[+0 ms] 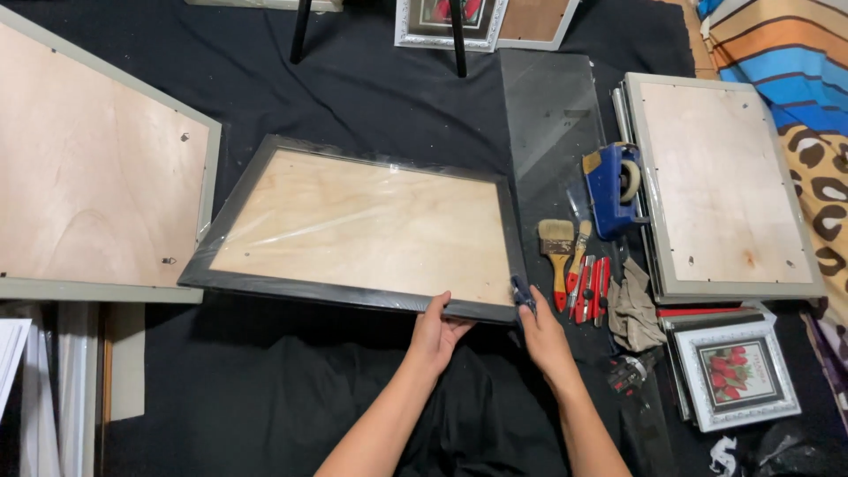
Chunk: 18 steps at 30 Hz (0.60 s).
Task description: Wiping the surface of a plastic-wrapped picture frame with a cloth.
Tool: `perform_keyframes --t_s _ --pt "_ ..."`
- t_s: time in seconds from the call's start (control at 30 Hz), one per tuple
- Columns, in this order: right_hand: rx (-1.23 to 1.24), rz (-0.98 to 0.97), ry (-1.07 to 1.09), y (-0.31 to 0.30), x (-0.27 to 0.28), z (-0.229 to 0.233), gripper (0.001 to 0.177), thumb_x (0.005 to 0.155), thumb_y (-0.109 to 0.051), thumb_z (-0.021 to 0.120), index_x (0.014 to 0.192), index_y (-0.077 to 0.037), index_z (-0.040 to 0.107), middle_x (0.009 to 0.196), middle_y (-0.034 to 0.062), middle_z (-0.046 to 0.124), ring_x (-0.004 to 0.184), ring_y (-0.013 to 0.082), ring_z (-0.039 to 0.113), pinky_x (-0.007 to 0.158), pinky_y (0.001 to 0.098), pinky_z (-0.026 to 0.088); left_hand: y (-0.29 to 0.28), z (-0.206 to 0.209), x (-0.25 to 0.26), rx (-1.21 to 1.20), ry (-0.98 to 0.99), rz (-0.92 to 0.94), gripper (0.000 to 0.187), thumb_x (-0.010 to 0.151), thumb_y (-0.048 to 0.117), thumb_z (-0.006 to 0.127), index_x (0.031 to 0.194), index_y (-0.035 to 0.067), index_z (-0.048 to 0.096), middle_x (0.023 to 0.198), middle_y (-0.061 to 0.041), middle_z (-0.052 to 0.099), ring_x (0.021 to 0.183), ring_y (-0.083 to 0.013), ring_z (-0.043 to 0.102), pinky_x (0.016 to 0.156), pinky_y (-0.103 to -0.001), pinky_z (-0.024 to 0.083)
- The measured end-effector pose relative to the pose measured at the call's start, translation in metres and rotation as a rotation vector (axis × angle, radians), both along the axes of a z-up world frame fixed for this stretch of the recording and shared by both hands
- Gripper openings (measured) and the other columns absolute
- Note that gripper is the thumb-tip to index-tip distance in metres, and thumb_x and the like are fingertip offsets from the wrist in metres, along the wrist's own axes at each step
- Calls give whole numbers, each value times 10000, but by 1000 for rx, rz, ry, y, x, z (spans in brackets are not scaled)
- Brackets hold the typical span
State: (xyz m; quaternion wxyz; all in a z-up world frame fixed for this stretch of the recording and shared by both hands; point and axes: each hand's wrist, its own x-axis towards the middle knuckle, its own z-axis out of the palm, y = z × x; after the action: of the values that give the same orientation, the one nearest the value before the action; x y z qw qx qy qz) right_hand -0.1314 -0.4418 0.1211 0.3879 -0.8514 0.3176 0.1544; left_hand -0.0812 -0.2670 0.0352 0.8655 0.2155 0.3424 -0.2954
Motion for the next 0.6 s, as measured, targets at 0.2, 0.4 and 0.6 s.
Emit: perform_keyframes --t_s 0.2,0.4,0.6 --pt "-351 1 -658 19 -36 43 487 1017 -148 513 1454 66 496 1273 433 577 1183 603 538 993 633 446 -4 30 4 -61 -68 7 673 999 288 686 1475 -65 366 1450 -305 421 1276 -486 565 1048 -562 520" --pt "-707 444 -937 65 14 -89 367 1026 -124 476 1353 -9 598 1127 196 654 1067 377 608 1045 497 414 -12 -7 -3 -151 -96 -36 1253 708 1030 399 1551 102 410 1553 -143 486 1355 -377 548 1176 -509 423" --pt "-737 591 -907 74 7 -59 303 1005 -177 525 1287 -143 629 1188 65 642 1147 259 613 1075 441 419 12 -28 0 -36 -100 -19 1081 719 1026 371 1440 245 571 1401 -65 613 1269 -252 583 1151 -427 446"
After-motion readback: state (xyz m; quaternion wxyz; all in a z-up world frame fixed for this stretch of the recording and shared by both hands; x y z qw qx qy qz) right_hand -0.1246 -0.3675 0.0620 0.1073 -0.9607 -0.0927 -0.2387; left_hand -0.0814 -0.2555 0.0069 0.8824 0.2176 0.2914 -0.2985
